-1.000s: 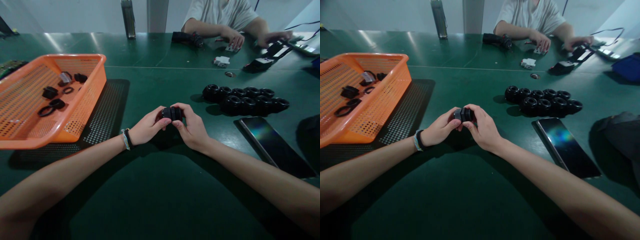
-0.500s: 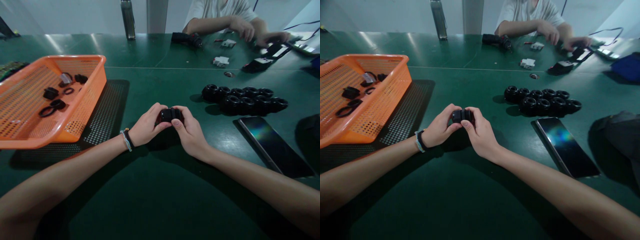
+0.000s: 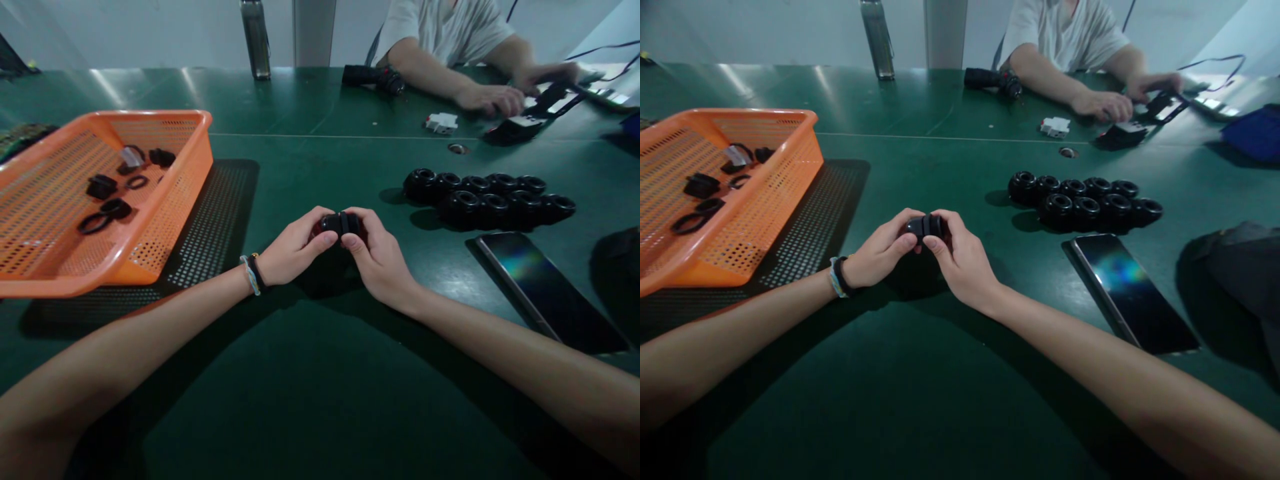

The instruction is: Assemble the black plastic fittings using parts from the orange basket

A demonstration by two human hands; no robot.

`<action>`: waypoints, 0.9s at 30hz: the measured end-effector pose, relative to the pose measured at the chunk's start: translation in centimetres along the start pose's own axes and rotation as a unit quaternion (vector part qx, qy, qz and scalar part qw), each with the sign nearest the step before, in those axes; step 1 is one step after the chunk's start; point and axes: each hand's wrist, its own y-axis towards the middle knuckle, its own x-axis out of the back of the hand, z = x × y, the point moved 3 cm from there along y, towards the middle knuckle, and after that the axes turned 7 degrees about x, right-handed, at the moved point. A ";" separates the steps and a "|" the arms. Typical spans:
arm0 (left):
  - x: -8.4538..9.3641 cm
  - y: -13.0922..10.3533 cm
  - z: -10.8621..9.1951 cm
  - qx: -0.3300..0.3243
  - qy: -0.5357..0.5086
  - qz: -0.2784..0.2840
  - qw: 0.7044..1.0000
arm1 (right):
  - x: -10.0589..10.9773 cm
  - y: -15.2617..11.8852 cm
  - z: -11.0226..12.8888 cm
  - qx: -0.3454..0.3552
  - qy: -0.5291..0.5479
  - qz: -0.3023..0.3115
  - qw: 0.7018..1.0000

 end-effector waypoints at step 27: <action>-0.1 -0.5 -0.5 -0.001 0.028 -0.033 0.999 | 0.0 -0.3 0.7 -0.019 0.036 0.007 0.999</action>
